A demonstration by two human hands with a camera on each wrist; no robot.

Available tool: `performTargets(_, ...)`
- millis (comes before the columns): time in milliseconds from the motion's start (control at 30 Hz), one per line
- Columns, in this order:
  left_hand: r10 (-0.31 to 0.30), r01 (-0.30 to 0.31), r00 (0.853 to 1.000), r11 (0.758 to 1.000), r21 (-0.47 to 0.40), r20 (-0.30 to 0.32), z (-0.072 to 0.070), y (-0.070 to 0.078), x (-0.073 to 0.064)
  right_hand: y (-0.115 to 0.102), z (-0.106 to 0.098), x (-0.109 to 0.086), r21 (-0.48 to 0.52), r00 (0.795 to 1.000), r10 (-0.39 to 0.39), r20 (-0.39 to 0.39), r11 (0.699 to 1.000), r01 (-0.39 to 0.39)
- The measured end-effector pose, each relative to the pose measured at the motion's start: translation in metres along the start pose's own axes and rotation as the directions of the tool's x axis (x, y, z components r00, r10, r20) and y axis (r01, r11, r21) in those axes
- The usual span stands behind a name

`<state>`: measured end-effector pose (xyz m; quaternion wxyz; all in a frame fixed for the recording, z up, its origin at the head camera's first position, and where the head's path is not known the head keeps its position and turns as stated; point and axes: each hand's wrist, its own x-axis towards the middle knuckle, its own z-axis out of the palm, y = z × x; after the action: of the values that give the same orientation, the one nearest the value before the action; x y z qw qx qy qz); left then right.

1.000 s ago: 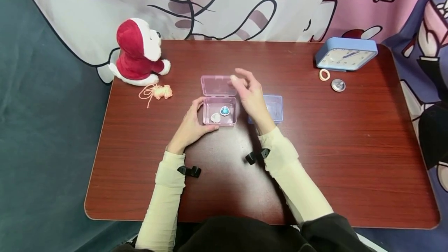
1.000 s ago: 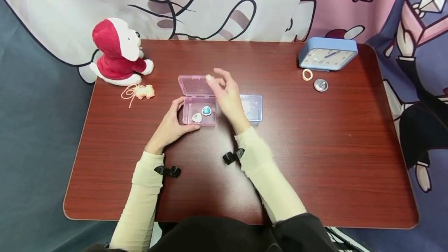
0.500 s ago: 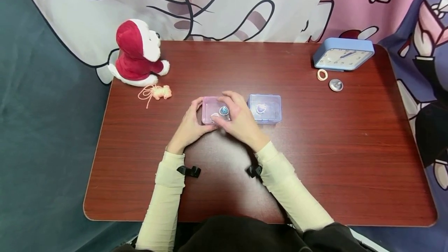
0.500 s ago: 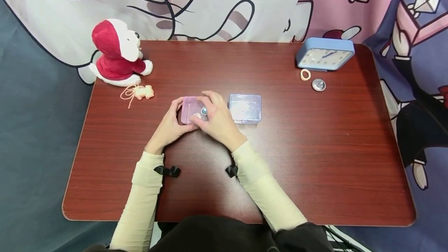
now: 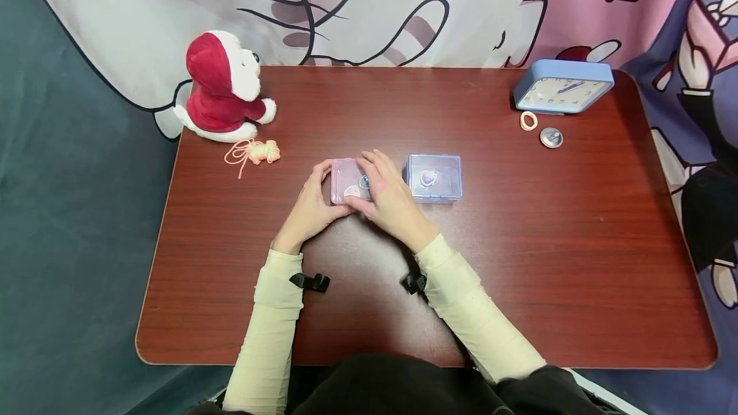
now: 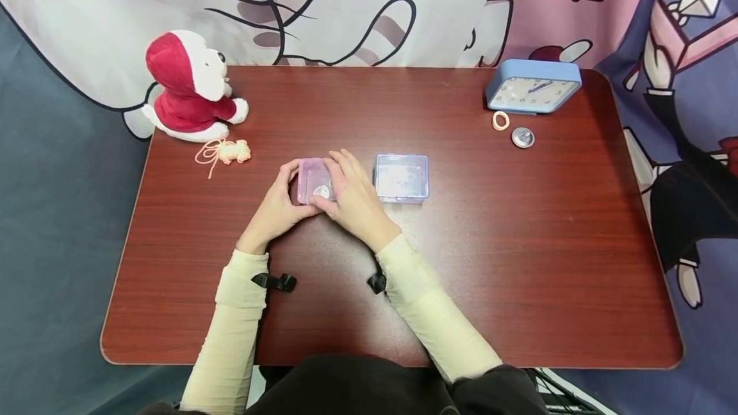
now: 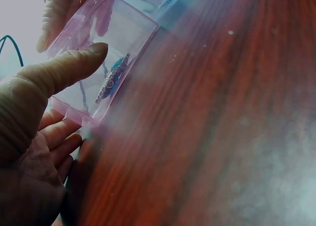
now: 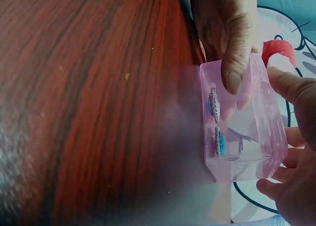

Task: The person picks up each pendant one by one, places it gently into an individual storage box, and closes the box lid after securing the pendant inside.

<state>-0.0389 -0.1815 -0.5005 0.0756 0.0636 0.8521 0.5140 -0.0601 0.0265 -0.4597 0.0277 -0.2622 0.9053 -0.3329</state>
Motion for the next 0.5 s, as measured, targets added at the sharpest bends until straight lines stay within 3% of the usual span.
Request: performTargets(500, 0.016, -0.017, 1.000, 1.000, 0.005, 0.011, -0.0013, -0.0002, 0.0037, -0.0015, -0.0001, 0.0010, -0.048, 1.000, -0.016, -0.016, 0.999, 0.015)
